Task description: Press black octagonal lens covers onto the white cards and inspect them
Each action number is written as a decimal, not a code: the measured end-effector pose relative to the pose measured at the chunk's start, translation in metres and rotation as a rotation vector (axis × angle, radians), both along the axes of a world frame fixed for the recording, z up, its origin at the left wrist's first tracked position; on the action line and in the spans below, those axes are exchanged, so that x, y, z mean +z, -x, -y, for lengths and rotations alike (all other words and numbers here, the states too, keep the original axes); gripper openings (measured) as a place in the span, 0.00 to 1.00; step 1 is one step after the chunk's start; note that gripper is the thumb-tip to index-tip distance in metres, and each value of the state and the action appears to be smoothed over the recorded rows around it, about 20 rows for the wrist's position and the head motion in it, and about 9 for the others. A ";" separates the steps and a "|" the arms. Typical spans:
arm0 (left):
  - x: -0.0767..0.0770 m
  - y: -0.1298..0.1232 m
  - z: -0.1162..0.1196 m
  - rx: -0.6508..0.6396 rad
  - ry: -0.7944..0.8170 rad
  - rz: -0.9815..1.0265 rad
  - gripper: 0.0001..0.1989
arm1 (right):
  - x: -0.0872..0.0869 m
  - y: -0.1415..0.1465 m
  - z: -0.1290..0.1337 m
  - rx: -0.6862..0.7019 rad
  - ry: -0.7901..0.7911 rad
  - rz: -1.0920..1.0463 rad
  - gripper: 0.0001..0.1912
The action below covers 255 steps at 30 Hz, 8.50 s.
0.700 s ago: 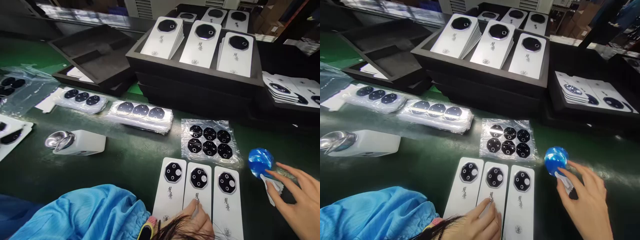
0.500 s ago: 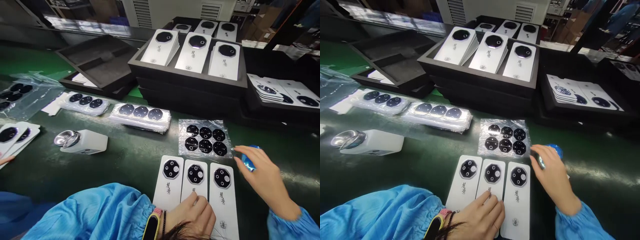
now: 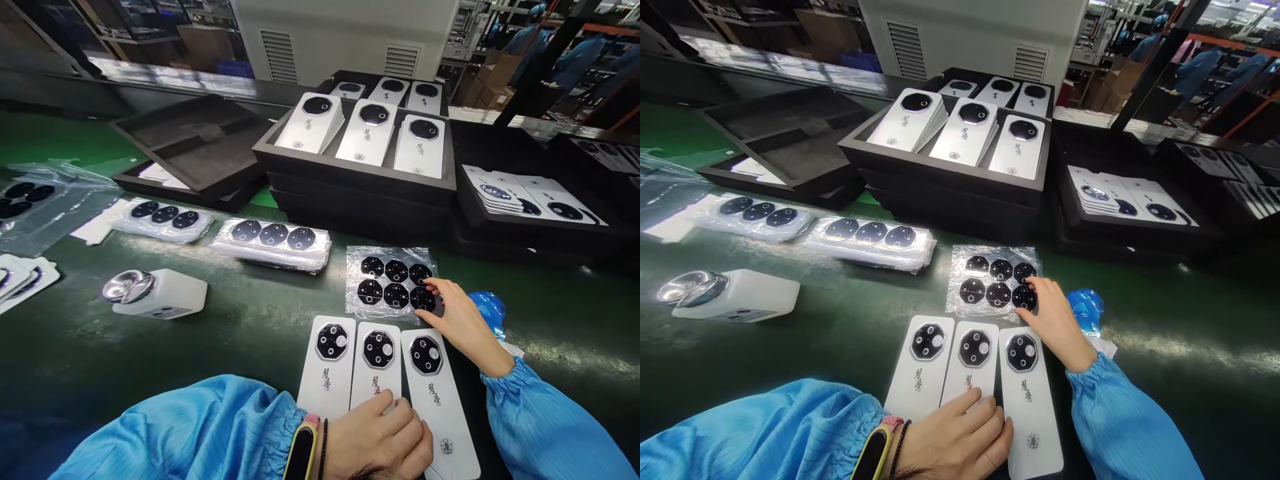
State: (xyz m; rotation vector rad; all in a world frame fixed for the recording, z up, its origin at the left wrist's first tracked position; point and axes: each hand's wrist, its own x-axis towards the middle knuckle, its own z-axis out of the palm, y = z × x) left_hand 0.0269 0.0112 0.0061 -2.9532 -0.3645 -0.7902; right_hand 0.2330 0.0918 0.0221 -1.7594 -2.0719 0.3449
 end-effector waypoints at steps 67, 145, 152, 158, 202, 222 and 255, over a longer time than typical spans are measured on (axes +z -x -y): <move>0.005 -0.017 -0.012 -0.088 0.046 -0.122 0.13 | 0.012 -0.018 0.039 -0.107 0.515 -0.589 0.08; -0.001 -0.019 -0.006 0.107 -0.056 -0.175 0.14 | 0.006 -0.013 0.048 0.137 0.114 -0.289 0.11; -0.002 -0.019 -0.006 0.127 -0.049 -0.184 0.14 | 0.008 -0.010 0.051 0.157 0.052 -0.225 0.13; 0.000 -0.018 -0.007 0.143 -0.044 -0.193 0.12 | 0.007 -0.009 0.052 0.170 0.034 -0.197 0.13; 0.000 -0.018 -0.010 0.120 -0.019 -0.234 0.11 | 0.006 -0.005 0.058 0.320 -0.093 0.089 0.18; -0.001 -0.017 -0.007 0.121 -0.090 -0.251 0.13 | -0.003 0.001 0.092 0.319 -0.423 0.538 0.17; 0.074 0.002 -0.075 0.247 1.241 0.220 0.15 | 0.049 0.007 0.051 -0.088 0.267 -0.913 0.15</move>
